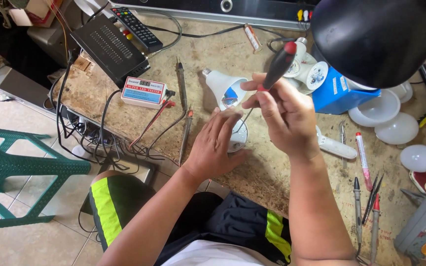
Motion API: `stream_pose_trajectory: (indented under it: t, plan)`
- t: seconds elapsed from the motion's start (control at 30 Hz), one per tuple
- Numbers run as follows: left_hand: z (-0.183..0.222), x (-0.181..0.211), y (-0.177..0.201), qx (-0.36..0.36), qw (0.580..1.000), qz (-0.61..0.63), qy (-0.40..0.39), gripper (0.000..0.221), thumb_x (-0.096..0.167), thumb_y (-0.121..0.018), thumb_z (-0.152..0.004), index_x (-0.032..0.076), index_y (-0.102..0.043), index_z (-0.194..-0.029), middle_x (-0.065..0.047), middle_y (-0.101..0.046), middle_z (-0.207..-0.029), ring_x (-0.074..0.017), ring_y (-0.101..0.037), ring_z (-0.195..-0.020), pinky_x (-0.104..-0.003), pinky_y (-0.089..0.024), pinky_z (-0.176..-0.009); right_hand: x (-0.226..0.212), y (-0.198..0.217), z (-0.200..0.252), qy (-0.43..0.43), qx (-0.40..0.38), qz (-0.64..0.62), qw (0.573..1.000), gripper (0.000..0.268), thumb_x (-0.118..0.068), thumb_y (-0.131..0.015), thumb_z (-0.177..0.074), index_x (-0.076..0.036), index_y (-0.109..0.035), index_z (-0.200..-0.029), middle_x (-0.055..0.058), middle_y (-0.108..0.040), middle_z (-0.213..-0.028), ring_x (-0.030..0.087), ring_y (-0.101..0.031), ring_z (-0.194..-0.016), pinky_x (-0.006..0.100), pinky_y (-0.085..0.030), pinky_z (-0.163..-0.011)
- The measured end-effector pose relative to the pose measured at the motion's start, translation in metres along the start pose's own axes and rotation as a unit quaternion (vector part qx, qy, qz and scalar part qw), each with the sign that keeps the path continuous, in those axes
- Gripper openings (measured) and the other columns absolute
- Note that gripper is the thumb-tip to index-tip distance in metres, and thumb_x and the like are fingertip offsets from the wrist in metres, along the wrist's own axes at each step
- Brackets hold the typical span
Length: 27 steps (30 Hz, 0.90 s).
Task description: Disassembling an LED bulb housing using a soldering iron and a screwdriver on a repair bench.
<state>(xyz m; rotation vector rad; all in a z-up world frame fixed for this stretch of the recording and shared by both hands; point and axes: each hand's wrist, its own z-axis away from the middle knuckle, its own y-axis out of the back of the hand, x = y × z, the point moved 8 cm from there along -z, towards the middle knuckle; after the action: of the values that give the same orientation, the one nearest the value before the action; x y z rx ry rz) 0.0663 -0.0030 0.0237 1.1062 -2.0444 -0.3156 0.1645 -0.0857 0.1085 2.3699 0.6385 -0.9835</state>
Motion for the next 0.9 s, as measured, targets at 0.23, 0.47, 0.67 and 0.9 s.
stream_pose_trajectory:
  t: [0.23,0.47,0.67,0.9]
  plan:
    - [-0.011,-0.033,-0.022,0.053,0.972,0.207,0.093,0.017,0.004,-0.067,-0.097,-0.001,-0.074,-0.112,-0.015,-0.079,-0.089,-0.0366,-0.077,-0.083,-0.041,-0.062,-0.072,0.017,-0.001,0.010,-0.029,0.030,-0.057,0.998,0.032,-0.010,-0.052,-0.108,0.011,-0.061,-0.131,0.028,-0.071,-0.113,0.024,-0.073,-0.085,0.045,-0.064,-0.078]
    - [-0.004,-0.040,-0.024,0.093,0.962,0.216,0.142,0.016,0.001,-0.075,-0.090,0.009,-0.080,-0.103,-0.011,-0.080,-0.085,-0.0295,-0.079,-0.079,-0.036,-0.063,-0.071,0.043,0.014,0.019,-0.074,0.149,-0.180,0.970,0.027,0.002,-0.083,-0.086,0.011,-0.064,-0.102,0.015,-0.063,-0.097,0.022,-0.073,-0.092,0.035,-0.066,-0.075]
    - [0.000,-0.041,-0.020,0.110,0.969,0.181,0.128,0.011,0.005,-0.075,-0.093,0.008,-0.080,-0.102,-0.012,-0.079,-0.085,-0.0335,-0.077,-0.078,-0.039,-0.064,-0.066,0.036,0.000,0.015,-0.044,0.129,-0.169,0.976,0.021,0.002,-0.078,-0.091,0.011,-0.064,-0.105,0.019,-0.060,-0.100,0.023,-0.067,-0.095,0.038,-0.062,-0.080]
    - [0.007,-0.042,-0.034,0.111,0.977,0.155,0.099,0.016,0.004,-0.077,-0.090,0.011,-0.081,-0.104,-0.012,-0.078,-0.084,-0.0377,-0.076,-0.077,-0.044,-0.064,-0.060,0.055,-0.012,0.023,-0.031,0.195,-0.293,0.936,0.016,-0.005,-0.078,-0.091,0.003,-0.064,-0.088,0.015,-0.057,-0.068,0.018,-0.053,-0.060,0.029,-0.047,-0.055]
